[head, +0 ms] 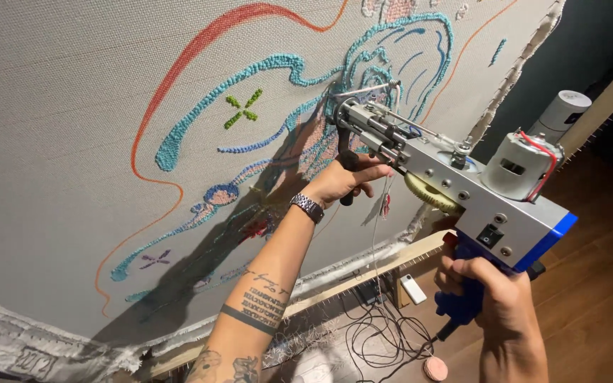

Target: The person uses an electric tufting gun to apply yarn to a canvas frame to create a rug.

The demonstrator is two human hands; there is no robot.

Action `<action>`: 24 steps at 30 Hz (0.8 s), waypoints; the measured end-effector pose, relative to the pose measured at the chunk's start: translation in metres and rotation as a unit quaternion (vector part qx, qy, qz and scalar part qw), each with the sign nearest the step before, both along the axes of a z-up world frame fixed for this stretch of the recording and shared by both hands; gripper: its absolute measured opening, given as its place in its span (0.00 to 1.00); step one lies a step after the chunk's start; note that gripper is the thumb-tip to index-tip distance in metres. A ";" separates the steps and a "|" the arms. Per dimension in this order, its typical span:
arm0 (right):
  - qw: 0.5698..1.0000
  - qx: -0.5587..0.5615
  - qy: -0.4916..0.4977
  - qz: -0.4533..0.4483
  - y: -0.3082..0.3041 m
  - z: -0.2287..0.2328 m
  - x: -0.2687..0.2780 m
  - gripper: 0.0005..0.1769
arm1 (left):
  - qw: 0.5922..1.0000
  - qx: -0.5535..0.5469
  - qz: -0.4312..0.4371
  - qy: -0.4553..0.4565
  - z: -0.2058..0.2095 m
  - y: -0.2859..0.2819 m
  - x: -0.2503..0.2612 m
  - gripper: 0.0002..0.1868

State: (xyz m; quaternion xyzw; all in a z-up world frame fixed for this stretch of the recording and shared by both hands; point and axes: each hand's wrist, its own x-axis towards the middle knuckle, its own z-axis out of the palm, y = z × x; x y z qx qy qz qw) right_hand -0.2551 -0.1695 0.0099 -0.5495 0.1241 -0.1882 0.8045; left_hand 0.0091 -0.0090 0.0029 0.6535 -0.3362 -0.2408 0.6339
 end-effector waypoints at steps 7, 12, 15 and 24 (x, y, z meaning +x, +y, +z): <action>1.000 0.000 -0.014 0.004 -0.010 -0.001 -0.028 0.23 | 1.000 -0.016 -0.017 0.002 0.003 -0.010 -0.030 0.21; 0.999 -0.006 -0.044 -0.017 -0.003 0.012 -0.035 0.24 | 0.999 -0.005 0.008 -0.035 0.014 -0.013 -0.033 0.20; 0.999 -0.014 -0.030 -0.031 -0.007 0.014 -0.040 0.24 | 0.998 -0.023 0.004 -0.053 0.021 -0.014 -0.035 0.19; 0.998 -0.019 -0.046 0.033 -0.013 0.000 -0.043 0.30 | 0.996 -0.011 0.036 -0.079 0.005 -0.003 -0.049 0.17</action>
